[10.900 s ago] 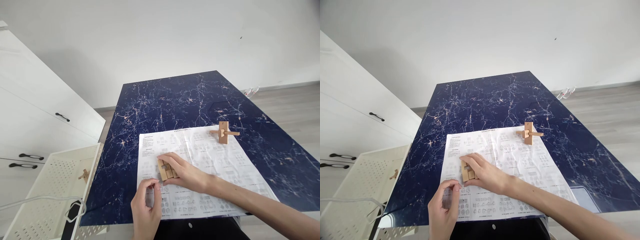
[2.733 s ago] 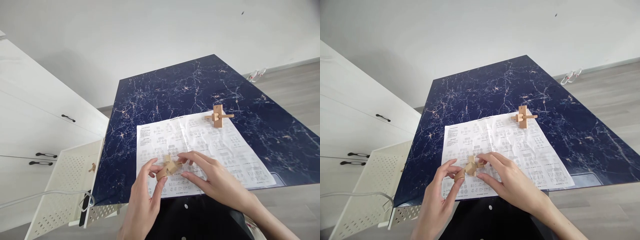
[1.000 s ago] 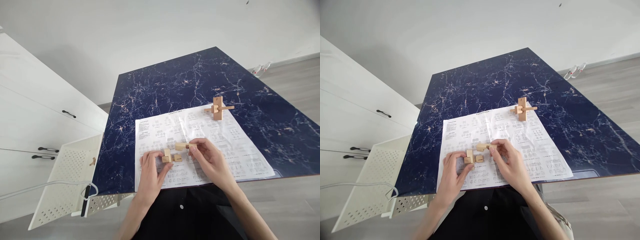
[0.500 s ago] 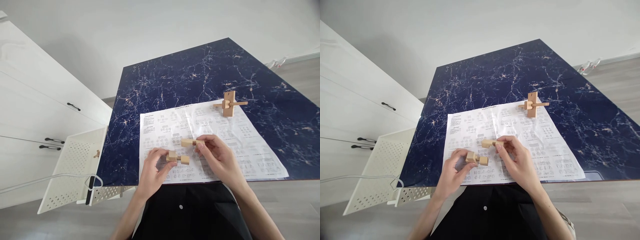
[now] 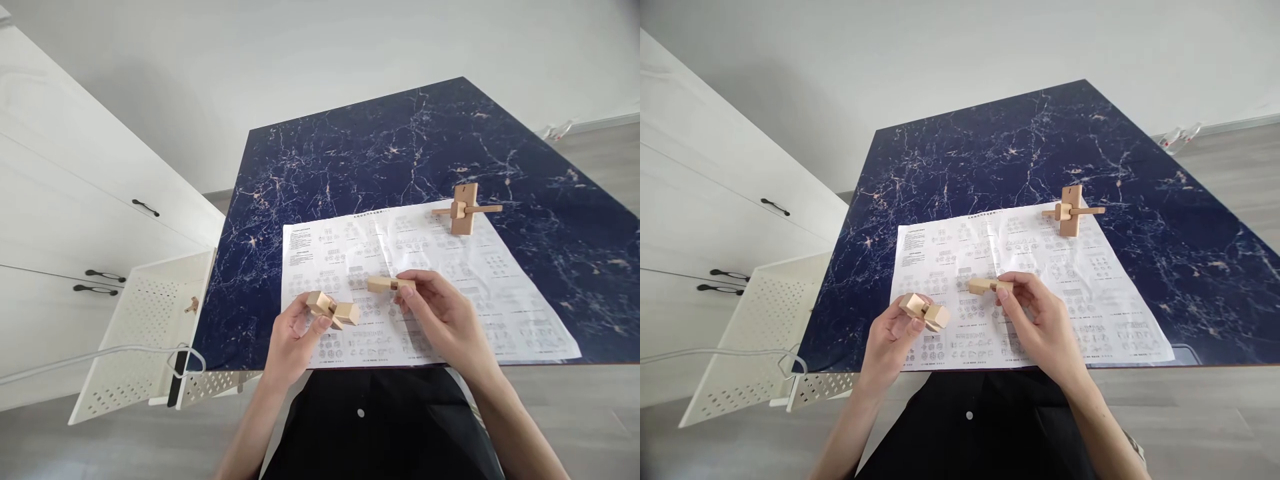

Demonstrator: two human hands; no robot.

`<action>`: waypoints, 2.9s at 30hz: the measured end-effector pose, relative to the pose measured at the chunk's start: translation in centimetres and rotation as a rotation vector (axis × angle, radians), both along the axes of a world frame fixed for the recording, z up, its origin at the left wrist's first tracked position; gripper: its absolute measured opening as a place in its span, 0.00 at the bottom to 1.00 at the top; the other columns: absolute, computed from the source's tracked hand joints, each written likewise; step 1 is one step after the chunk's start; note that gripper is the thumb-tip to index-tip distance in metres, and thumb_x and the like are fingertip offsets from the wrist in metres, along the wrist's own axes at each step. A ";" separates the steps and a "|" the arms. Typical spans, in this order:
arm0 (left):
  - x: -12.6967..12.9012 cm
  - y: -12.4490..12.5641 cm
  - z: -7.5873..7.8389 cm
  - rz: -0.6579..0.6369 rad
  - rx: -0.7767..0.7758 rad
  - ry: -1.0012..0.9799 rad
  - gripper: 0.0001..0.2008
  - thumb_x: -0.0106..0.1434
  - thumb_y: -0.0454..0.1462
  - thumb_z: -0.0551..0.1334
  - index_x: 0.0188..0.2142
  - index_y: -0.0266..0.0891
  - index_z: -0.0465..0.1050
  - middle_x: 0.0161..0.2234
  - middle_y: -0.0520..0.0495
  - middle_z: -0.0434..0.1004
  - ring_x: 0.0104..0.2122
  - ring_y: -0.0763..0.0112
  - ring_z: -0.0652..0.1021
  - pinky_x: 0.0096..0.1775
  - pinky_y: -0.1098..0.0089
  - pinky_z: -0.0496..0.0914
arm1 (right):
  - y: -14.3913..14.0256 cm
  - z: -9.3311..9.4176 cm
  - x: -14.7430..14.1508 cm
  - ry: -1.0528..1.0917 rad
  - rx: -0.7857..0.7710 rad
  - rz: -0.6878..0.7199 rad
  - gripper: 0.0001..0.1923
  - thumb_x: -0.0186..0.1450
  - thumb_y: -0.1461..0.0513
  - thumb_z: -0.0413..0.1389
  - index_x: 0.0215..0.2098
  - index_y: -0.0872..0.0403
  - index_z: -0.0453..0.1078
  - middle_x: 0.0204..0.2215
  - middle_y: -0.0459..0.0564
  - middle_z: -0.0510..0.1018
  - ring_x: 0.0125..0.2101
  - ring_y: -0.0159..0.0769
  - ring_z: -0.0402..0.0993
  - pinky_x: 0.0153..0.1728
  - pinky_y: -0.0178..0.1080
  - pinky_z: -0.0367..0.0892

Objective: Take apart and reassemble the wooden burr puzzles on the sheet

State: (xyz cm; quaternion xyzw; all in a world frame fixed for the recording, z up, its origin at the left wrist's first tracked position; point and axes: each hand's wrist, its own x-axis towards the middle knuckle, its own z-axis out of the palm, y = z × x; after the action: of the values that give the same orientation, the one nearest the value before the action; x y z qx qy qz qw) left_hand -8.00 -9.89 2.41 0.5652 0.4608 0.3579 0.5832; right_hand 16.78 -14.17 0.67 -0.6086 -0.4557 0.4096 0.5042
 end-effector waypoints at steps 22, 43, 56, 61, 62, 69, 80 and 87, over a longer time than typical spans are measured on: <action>0.8 -0.1 0.3 -0.101 0.027 0.153 0.14 0.72 0.48 0.66 0.46 0.41 0.79 0.41 0.44 0.81 0.40 0.61 0.81 0.42 0.64 0.78 | -0.3 0.3 1.0 0.047 -0.113 0.004 0.15 0.72 0.49 0.64 0.52 0.46 0.79 0.41 0.50 0.85 0.42 0.44 0.84 0.46 0.42 0.81; 3.7 -0.4 1.1 -0.038 -0.055 0.153 0.21 0.78 0.50 0.58 0.65 0.49 0.68 0.45 0.47 0.77 0.41 0.66 0.78 0.47 0.65 0.77 | 0.2 2.0 0.7 0.155 -0.076 0.157 0.17 0.75 0.50 0.60 0.58 0.45 0.77 0.49 0.52 0.85 0.48 0.47 0.83 0.48 0.46 0.82; 5.2 -0.1 2.9 -0.038 -0.085 0.116 0.18 0.78 0.50 0.59 0.60 0.47 0.74 0.46 0.47 0.80 0.41 0.67 0.79 0.44 0.67 0.78 | 0.6 2.1 1.7 -0.159 -0.027 0.450 0.15 0.79 0.54 0.53 0.59 0.42 0.77 0.53 0.51 0.84 0.50 0.49 0.83 0.48 0.48 0.80; 6.4 0.0 3.3 -0.042 -0.075 0.150 0.18 0.78 0.50 0.58 0.60 0.47 0.74 0.48 0.46 0.81 0.43 0.63 0.82 0.45 0.65 0.79 | 0.6 1.8 2.3 -0.213 0.042 0.321 0.14 0.78 0.55 0.54 0.52 0.43 0.82 0.56 0.51 0.82 0.52 0.51 0.83 0.51 0.52 0.80; 6.5 0.1 3.3 -0.040 -0.071 0.161 0.19 0.78 0.50 0.58 0.61 0.47 0.74 0.48 0.46 0.81 0.43 0.62 0.82 0.46 0.64 0.79 | 0.7 1.9 2.4 -0.187 0.019 0.297 0.14 0.78 0.54 0.54 0.53 0.43 0.82 0.58 0.51 0.82 0.51 0.50 0.83 0.51 0.52 0.81; 7.6 0.6 3.4 -0.044 -0.055 0.211 0.19 0.78 0.49 0.58 0.62 0.47 0.73 0.54 0.43 0.81 0.50 0.56 0.83 0.51 0.59 0.79 | 1.4 2.7 3.0 0.207 -0.124 0.368 0.22 0.76 0.50 0.59 0.65 0.43 0.74 0.65 0.52 0.77 0.63 0.53 0.76 0.62 0.56 0.75; 9.0 0.7 3.4 0.002 -0.035 0.249 0.19 0.78 0.49 0.59 0.63 0.48 0.71 0.58 0.44 0.79 0.57 0.56 0.80 0.49 0.63 0.80 | 1.9 2.7 4.1 0.334 -0.262 0.236 0.24 0.70 0.44 0.64 0.57 0.45 0.70 0.57 0.55 0.83 0.55 0.49 0.82 0.54 0.49 0.80; 10.1 0.6 3.0 0.033 0.128 0.289 0.15 0.79 0.45 0.58 0.61 0.47 0.72 0.56 0.44 0.78 0.51 0.59 0.81 0.52 0.60 0.78 | 1.8 3.1 4.6 0.347 -0.292 0.242 0.26 0.69 0.43 0.64 0.57 0.45 0.70 0.56 0.56 0.83 0.55 0.50 0.82 0.54 0.50 0.80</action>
State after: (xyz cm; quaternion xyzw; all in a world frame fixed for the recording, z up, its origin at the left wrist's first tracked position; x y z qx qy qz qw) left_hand 2.05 -9.32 5.39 0.6393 0.5255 0.3109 0.4674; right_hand 21.34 -12.38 3.75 -0.5367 -0.3679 0.6267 0.4288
